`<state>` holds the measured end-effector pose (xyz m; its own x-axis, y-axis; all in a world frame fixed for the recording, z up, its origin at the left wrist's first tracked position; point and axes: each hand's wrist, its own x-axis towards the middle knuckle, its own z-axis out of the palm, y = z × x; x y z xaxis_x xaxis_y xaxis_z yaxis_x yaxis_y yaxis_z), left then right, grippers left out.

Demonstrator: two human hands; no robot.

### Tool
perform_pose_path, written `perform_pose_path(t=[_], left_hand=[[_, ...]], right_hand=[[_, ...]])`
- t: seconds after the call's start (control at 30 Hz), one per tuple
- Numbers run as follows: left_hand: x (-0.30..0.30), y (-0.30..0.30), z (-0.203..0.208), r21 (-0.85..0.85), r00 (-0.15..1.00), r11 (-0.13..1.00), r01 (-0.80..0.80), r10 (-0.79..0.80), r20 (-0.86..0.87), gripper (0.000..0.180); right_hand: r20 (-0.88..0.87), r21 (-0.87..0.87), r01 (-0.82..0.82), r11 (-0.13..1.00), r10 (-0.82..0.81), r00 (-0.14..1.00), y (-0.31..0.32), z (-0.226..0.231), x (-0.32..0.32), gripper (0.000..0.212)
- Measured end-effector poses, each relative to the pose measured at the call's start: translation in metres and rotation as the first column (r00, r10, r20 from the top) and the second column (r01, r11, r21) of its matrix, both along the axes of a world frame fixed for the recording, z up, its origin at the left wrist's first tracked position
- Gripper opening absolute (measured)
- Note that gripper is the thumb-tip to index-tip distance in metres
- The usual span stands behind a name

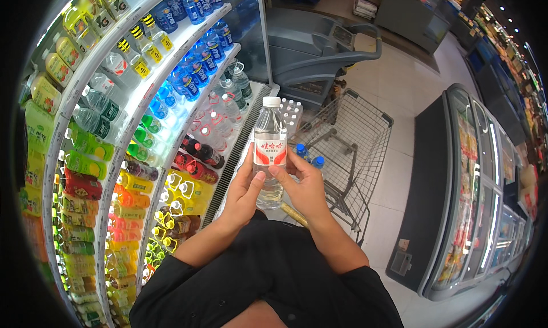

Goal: The person unloads bottles of water and sports drinks from a shopping cart onto refrigerator shelves, pushes the cart along the beverage aisle, and picks bottles of tea and juice from the shelves, placing them into the shopping cart by hand.

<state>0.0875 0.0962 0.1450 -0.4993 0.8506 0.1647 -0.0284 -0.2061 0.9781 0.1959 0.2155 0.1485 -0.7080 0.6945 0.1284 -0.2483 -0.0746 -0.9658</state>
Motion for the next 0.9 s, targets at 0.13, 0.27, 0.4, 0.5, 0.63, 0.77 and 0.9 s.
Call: perform_pose_path(t=[0.13, 0.27, 0.4, 0.5, 0.63, 0.77, 0.9], left_hand=[[0.002, -0.003, 0.004, 0.033, 0.999, 0.999, -0.007, 0.005, 0.042, 0.068], [0.006, -0.004, 0.010, 0.014, 1.000, 1.000, -0.024, 0.024, -0.006, 0.068], [0.007, -0.004, 0.007, 0.012, 1.000, 1.000, -0.019, 0.019, -0.020, 0.069], [0.011, -0.003, 0.011, 0.001, 0.998, 1.000, 0.016, -0.016, 0.065, 0.069], [0.013, 0.001, 0.002, 0.032, 0.999, 0.999, -0.002, 0.001, 0.044, 0.068], [0.013, -0.001, -0.004, 0.011, 0.998, 1.000, 0.011, -0.011, 0.058, 0.069], [0.011, -0.007, -0.001, -0.016, 0.996, 0.999, 0.028, -0.027, 0.085, 0.070]], right_hand=[[0.015, 0.034, -0.003, 0.999, 0.002, 1.000, -0.002, -0.001, -0.001, 0.060], [-0.008, -0.004, -0.002, 1.000, 0.002, 1.000, -0.003, -0.001, 0.000, 0.060], [-0.012, -0.021, -0.001, 1.000, 0.001, 1.000, -0.002, -0.005, 0.003, 0.061], [-0.010, -0.023, 0.003, 1.000, -0.004, 1.000, -0.001, -0.009, 0.006, 0.062], [-0.013, -0.037, 0.017, 0.999, -0.018, 1.000, -0.002, -0.005, 0.009, 0.062], [0.004, -0.038, 0.008, 0.999, -0.008, 1.000, -0.001, -0.009, 0.012, 0.061], [0.010, -0.026, -0.005, 1.000, 0.005, 1.000, -0.003, -0.010, 0.011, 0.059]])
